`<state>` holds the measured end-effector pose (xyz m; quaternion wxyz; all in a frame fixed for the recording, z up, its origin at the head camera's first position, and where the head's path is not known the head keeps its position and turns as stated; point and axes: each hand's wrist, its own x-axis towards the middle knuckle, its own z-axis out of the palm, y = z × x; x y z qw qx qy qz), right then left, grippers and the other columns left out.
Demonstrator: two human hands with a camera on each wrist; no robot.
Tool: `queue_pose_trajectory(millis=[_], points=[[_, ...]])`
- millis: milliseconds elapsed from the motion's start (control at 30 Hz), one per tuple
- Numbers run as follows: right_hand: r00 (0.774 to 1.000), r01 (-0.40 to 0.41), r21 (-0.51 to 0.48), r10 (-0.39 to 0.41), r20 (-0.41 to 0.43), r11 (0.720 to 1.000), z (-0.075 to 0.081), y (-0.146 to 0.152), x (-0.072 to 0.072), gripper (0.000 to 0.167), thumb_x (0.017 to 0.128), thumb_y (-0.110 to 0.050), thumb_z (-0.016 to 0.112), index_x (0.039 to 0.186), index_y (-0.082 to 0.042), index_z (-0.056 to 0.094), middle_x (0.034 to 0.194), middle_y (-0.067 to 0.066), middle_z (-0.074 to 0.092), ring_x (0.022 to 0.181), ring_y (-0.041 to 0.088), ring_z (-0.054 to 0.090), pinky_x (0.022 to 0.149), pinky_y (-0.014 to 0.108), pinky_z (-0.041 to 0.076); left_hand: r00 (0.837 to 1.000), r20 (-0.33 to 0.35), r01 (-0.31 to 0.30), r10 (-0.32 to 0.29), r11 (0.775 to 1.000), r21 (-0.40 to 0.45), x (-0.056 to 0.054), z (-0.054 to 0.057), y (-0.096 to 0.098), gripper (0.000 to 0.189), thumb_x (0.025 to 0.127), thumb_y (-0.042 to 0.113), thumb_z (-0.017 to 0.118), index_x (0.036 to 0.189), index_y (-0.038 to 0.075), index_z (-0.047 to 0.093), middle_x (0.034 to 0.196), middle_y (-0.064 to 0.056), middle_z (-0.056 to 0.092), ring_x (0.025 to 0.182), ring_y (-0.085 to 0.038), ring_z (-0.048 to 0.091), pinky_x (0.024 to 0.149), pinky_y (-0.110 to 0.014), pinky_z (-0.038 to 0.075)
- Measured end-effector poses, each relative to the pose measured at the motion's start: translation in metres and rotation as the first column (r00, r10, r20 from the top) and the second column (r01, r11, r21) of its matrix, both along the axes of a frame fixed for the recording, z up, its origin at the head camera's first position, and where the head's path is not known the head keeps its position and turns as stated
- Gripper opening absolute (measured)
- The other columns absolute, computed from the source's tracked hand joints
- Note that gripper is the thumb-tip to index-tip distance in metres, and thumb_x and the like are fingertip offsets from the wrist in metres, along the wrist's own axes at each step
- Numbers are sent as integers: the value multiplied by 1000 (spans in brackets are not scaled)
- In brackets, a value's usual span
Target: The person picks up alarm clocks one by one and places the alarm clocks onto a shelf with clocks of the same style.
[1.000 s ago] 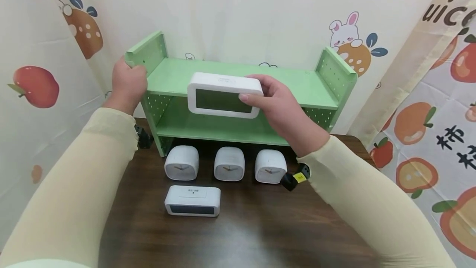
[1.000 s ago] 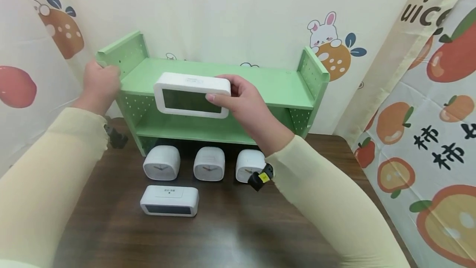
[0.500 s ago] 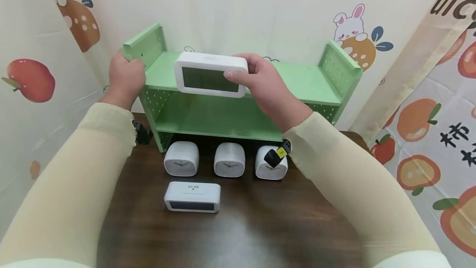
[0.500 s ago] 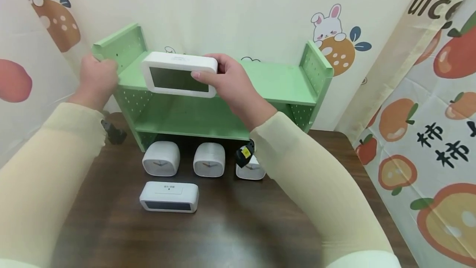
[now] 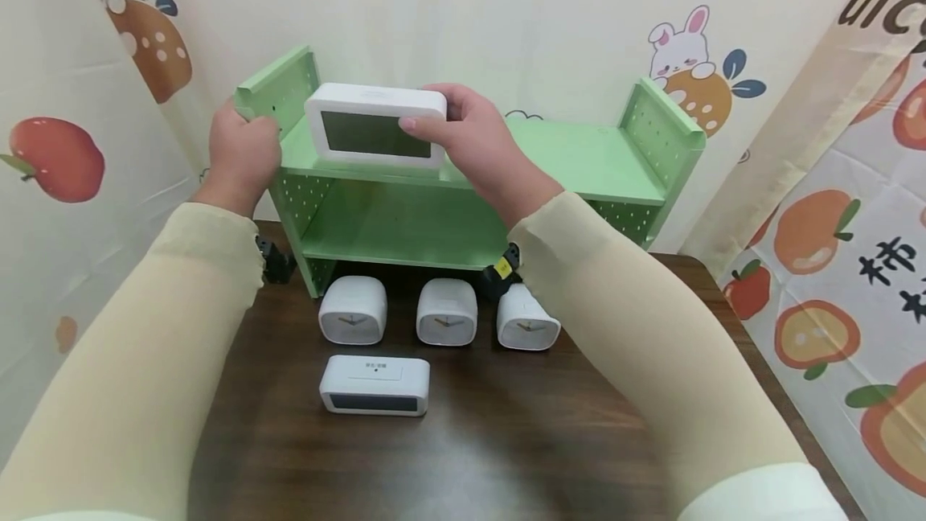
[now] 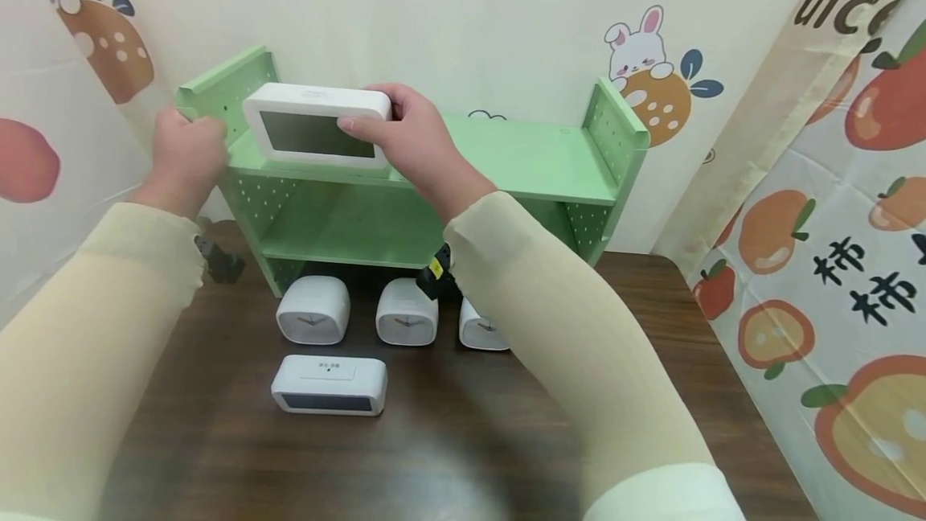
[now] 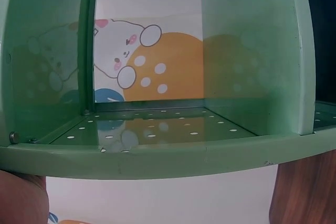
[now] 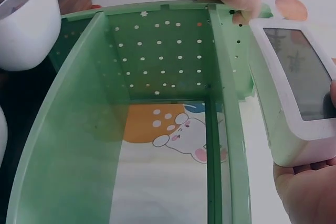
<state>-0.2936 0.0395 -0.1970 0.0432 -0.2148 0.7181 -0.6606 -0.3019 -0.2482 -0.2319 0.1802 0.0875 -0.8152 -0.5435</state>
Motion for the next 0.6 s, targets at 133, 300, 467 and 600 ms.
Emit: queue_pose_trajectory(millis=[133, 300, 467, 600], points=[[1000, 13, -11, -13, 22, 1000, 4, -6, -6, 46, 93, -15, 78, 135, -10, 60, 127, 3, 65, 116, 17, 59, 101, 28, 46, 1000, 9, 3, -3, 1000, 4, 1, 2, -1, 54, 100, 11, 33, 152, 17, 45, 140, -1, 52, 115, -12, 47, 105, -36, 40], [998, 33, -38, -31, 46, 999, 5, -7, -19, 46, 93, -14, 78, 135, -9, 61, 127, 4, 64, 116, 18, 58, 103, 30, 44, 1000, -1, 8, -8, 1000, 0, 1, 3, 1, 54, 99, 10, 33, 152, 16, 46, 142, -3, 52, 116, -12, 47, 106, -36, 39], [997, 25, -80, -19, 75, 996, 2, -3, -36, 43, 93, -11, 77, 133, -7, 62, 126, 7, 65, 114, 19, 58, 106, 32, 44, 1000, 1, 9, -9, 1000, -12, 2, 2, 1, 55, 99, 10, 32, 152, 16, 45, 145, -3, 51, 119, -13, 45, 109, -37, 36], [995, 31, -80, -23, 98, 996, 0, -1, -47, 43, 94, -10, 76, 134, -6, 61, 127, 7, 64, 115, 19, 57, 105, 30, 45, 1000, 15, 14, -14, 1000, -17, 3, 1, 1, 55, 100, 11, 32, 153, 16, 43, 147, -3, 49, 121, -15, 44, 111, -38, 35]])
